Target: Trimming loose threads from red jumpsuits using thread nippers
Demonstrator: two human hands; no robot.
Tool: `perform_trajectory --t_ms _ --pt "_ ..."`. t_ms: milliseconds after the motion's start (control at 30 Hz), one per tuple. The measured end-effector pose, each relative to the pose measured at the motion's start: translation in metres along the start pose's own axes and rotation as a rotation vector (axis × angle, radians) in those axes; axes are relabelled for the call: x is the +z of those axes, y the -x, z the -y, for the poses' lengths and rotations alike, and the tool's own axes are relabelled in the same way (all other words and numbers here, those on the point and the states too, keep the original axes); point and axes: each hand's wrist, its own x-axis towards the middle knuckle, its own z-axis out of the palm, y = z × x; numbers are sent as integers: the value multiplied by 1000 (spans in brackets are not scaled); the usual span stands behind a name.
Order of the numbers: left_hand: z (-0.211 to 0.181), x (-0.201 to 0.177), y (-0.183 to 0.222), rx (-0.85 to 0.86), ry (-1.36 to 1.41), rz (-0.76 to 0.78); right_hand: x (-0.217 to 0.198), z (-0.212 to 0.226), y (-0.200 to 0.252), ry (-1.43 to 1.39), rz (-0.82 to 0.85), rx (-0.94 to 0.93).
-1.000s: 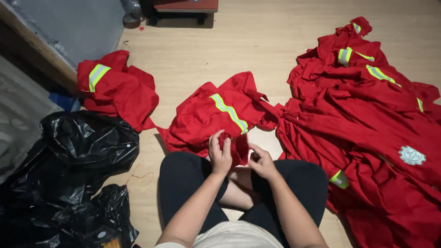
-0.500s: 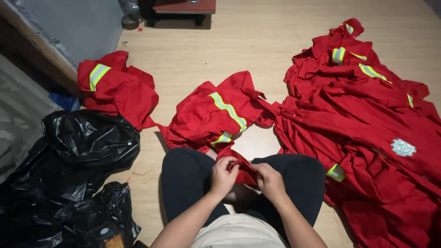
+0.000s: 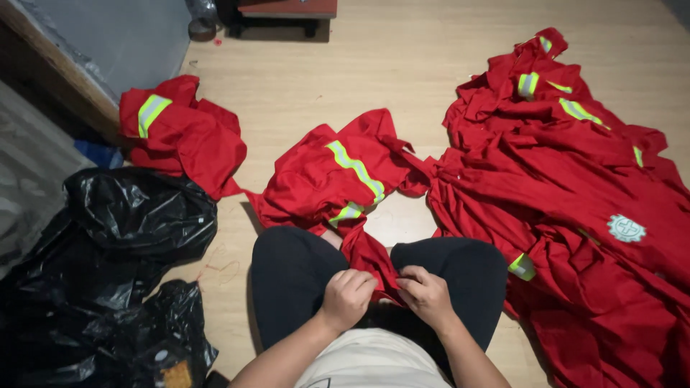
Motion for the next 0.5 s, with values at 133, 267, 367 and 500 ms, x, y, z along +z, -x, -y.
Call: perform_trajectory --t_ms 133,267,367,500 --pt "0 -3 25 -64 8 68 -1 15 -1 -70 44 -98" --pt "2 0 44 -115 32 122 15 16 17 32 26 -92" --pt "-1 -6 38 -103 31 103 16 19 17 -27 3 -97" --pt "-11 -23 14 35 3 130 32 9 36 -251 -76 250"
